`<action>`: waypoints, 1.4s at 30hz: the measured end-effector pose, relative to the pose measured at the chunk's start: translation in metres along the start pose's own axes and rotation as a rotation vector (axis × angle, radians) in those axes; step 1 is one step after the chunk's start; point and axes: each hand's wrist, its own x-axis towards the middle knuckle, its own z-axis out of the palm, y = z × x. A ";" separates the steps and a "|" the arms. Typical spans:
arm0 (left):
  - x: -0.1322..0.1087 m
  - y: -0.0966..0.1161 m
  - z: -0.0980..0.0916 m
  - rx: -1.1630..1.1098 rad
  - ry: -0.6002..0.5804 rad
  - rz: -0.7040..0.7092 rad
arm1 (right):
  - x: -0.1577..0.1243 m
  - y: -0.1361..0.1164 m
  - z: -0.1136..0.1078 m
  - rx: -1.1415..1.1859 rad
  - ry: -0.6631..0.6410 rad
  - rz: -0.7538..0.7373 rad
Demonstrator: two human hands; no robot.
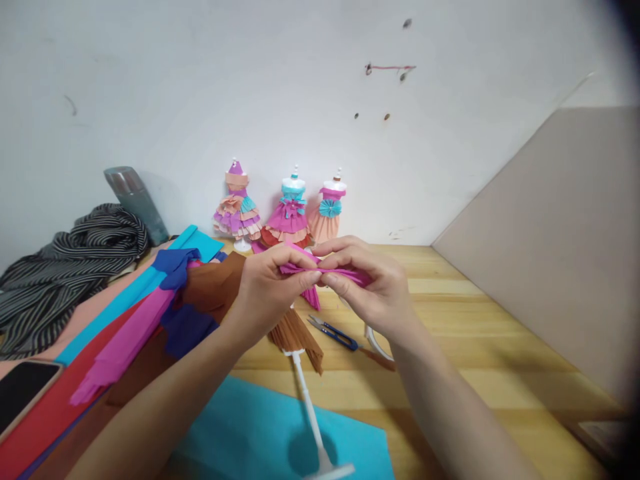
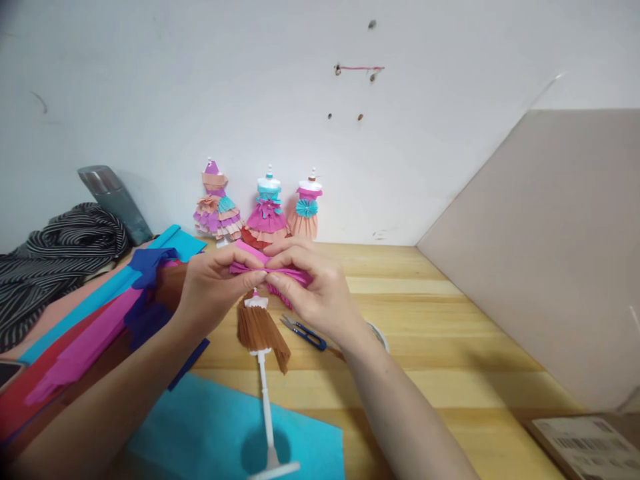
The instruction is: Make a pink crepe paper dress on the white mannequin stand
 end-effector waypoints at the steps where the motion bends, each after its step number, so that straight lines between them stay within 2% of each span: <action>1: 0.000 0.000 0.000 -0.053 -0.006 -0.031 | 0.000 0.001 0.000 0.004 0.006 0.015; 6: 0.000 -0.002 0.000 -0.347 -0.006 -0.153 | -0.001 0.003 0.002 0.018 0.077 0.093; 10: 0.001 -0.002 -0.002 -0.447 0.021 -0.211 | 0.000 0.003 0.002 -0.005 0.126 0.137; 16: 0.002 -0.003 -0.004 -0.401 0.069 -0.195 | 0.001 0.004 0.004 0.113 0.125 0.318; 20: 0.003 -0.005 -0.009 -0.329 0.023 -0.131 | 0.001 0.004 0.004 0.210 0.084 0.426; 24: 0.005 -0.002 -0.013 -0.303 -0.047 -0.149 | 0.004 0.000 0.003 0.313 0.073 0.497; 29: 0.007 -0.002 -0.013 -0.311 -0.010 -0.203 | 0.005 0.001 0.004 0.413 0.093 0.533; 33: 0.007 -0.004 -0.012 -0.336 -0.037 -0.220 | 0.003 0.008 0.006 0.459 0.123 0.545; 42: 0.006 0.001 -0.016 -0.336 -0.095 -0.225 | 0.005 0.000 0.004 0.333 0.166 0.499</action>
